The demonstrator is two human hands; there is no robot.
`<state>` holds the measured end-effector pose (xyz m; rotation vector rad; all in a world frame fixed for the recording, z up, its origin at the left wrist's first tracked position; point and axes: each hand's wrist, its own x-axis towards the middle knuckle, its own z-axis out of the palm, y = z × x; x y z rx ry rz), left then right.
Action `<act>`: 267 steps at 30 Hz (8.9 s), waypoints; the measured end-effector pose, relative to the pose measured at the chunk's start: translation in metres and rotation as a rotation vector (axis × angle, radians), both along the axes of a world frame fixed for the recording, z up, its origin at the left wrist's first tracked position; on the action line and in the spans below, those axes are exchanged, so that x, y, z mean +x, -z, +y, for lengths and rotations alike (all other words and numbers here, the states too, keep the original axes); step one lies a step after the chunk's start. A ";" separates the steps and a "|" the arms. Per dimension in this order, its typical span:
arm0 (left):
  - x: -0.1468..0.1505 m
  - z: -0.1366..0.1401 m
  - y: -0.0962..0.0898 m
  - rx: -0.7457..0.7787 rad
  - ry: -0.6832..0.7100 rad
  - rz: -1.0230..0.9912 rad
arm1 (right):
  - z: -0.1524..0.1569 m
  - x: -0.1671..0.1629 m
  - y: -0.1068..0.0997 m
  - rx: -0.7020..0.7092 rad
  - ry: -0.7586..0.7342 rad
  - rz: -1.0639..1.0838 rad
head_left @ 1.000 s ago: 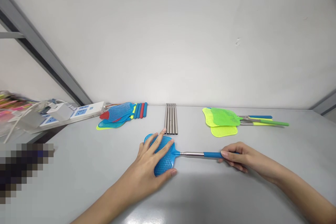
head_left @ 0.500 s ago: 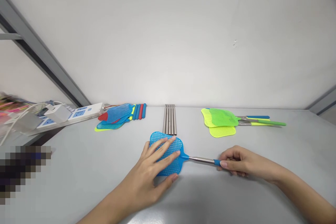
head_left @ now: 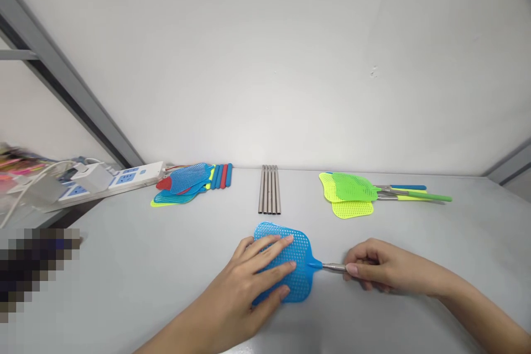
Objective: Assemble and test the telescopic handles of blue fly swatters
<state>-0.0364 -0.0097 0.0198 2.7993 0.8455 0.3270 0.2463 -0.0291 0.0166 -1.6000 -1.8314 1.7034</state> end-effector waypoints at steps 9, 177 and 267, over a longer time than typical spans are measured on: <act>0.000 -0.002 0.000 -0.021 0.023 -0.007 | -0.005 -0.017 0.003 0.023 0.009 0.059; 0.004 0.026 0.024 -0.957 -0.472 -1.001 | 0.013 0.028 0.011 -0.052 0.215 0.398; -0.012 0.021 0.012 0.620 0.031 -0.654 | 0.034 0.129 0.025 0.293 1.084 0.303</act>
